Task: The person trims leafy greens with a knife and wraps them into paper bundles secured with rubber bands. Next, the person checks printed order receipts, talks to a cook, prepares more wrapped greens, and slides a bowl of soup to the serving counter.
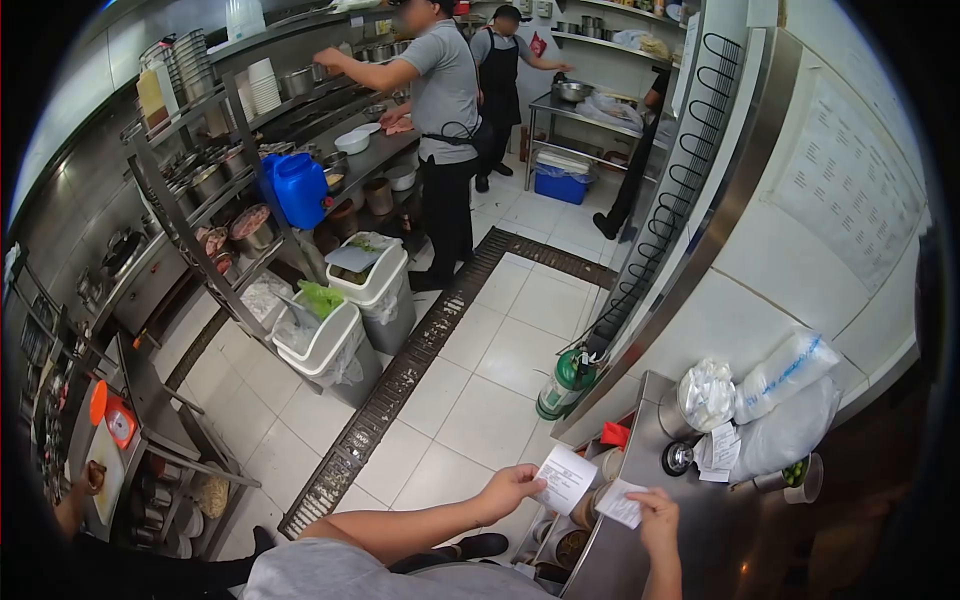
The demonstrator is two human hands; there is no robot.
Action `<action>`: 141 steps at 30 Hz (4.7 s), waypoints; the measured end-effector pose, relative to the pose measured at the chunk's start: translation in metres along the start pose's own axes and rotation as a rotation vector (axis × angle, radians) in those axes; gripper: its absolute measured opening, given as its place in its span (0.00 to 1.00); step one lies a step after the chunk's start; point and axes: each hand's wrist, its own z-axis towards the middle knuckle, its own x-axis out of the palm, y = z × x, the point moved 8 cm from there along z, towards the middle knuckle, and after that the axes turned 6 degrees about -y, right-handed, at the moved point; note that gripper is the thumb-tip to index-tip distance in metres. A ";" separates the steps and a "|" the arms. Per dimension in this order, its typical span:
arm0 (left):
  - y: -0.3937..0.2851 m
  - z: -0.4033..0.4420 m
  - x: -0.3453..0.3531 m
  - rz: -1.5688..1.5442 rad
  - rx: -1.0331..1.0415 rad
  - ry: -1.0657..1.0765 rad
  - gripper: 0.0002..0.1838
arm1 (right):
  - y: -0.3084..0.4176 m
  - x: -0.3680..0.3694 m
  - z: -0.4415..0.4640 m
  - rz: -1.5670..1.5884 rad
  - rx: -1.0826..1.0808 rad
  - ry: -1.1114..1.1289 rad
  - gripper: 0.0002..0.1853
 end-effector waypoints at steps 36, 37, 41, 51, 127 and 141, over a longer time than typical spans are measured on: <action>-0.033 0.007 0.205 -0.085 -0.229 0.571 0.15 | 0.023 -0.088 -0.108 0.785 0.239 -0.649 0.21; -0.028 -0.003 0.220 -0.061 -0.243 0.629 0.15 | 0.032 -0.097 -0.128 0.811 0.227 -0.728 0.20; -0.011 -0.056 0.270 -0.049 -0.322 0.855 0.16 | 0.055 -0.122 -0.216 0.680 0.166 -1.028 0.19; 0.057 -0.269 0.301 0.142 -0.547 1.419 0.18 | 0.138 -0.055 -0.478 0.496 0.147 -1.709 0.17; 0.269 -0.493 -0.599 1.760 0.193 2.886 0.18 | 0.980 1.149 -0.617 -1.785 0.630 -3.181 0.14; 0.250 -0.489 -0.611 1.837 0.321 2.767 0.16 | 1.021 1.160 -0.653 -1.893 0.491 -3.035 0.14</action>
